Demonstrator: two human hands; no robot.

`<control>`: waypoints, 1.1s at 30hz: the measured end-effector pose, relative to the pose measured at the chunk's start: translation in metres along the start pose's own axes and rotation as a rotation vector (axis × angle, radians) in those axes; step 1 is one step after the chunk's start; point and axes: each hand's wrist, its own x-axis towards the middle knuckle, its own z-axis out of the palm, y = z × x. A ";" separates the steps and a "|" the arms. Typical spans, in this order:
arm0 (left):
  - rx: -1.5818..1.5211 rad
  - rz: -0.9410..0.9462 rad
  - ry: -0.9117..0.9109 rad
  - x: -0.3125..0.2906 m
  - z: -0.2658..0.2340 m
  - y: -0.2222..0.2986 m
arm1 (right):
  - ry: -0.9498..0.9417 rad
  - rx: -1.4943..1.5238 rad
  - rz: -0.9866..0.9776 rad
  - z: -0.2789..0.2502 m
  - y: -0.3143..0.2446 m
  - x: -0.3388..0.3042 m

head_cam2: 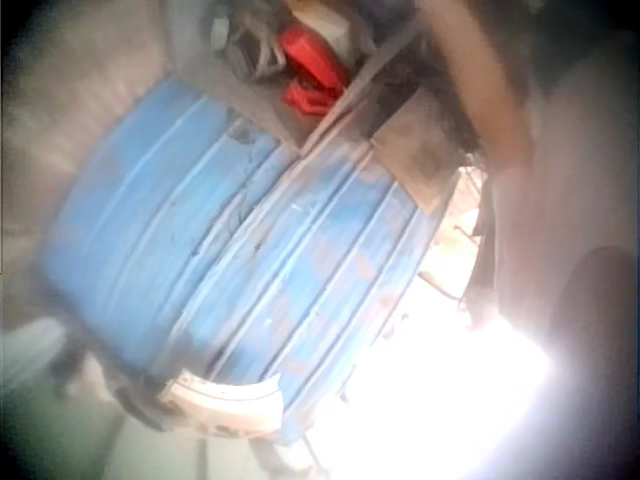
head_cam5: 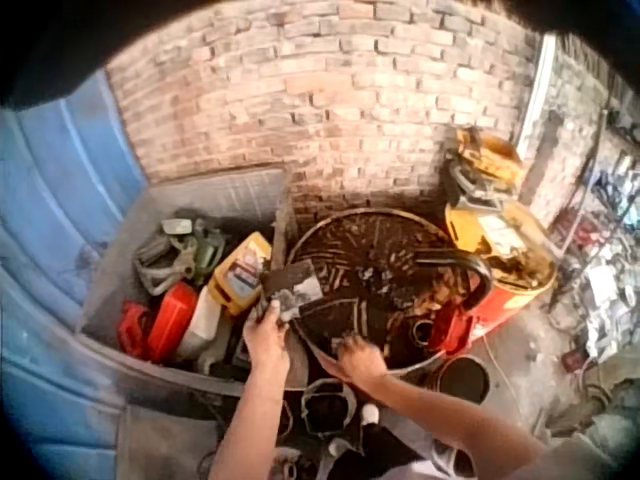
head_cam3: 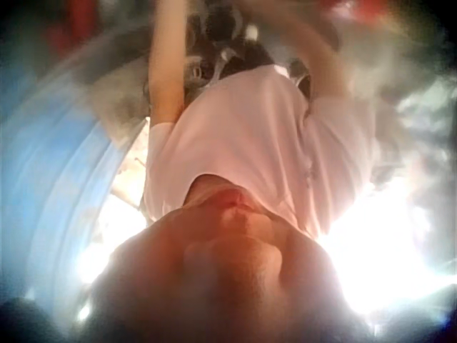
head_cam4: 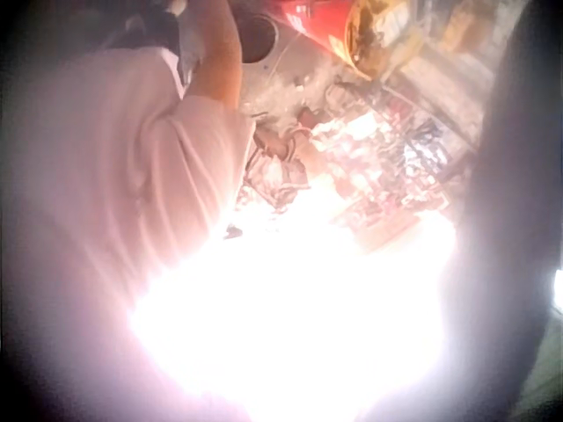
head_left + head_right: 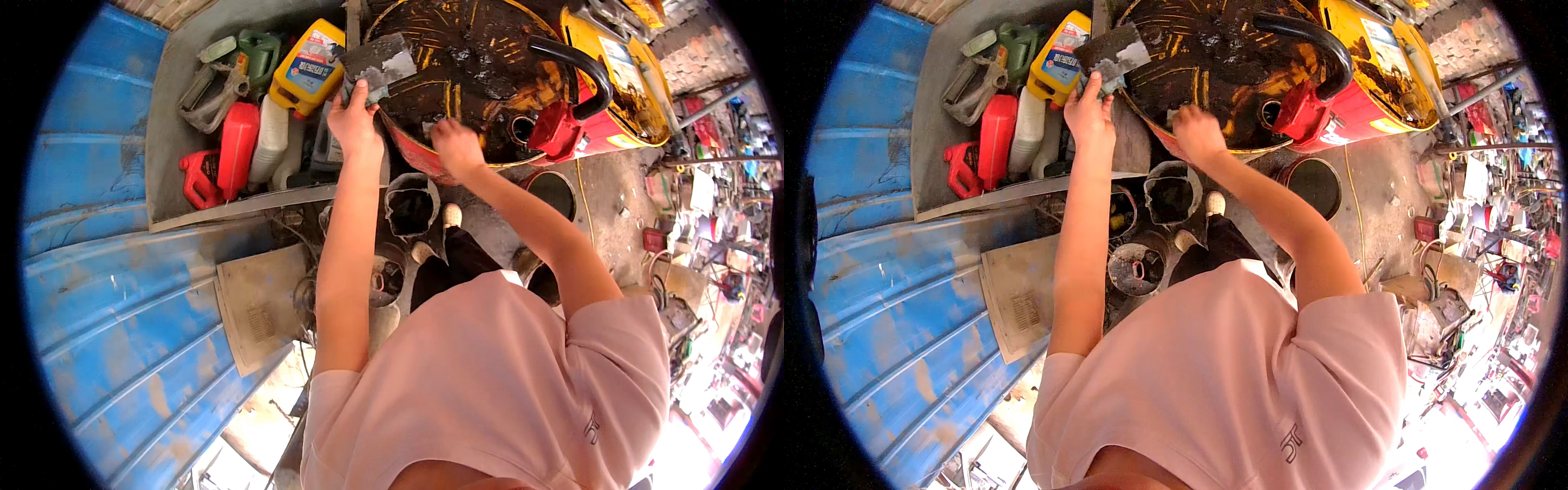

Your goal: The person scrapes thick black residue from the top of a yellow and red machine using a red scraper and a metal putty knife. They walk around the cluttered workshop to retrieve a small packet, return to the machine, and continue scraping the surface. The person also lifts a metal cover from the machine and scrapes the inside of a yellow container.

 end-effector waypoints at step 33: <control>-0.001 -0.101 -0.029 -0.001 -0.042 -0.003 | -0.268 -0.219 0.066 0.018 0.020 0.046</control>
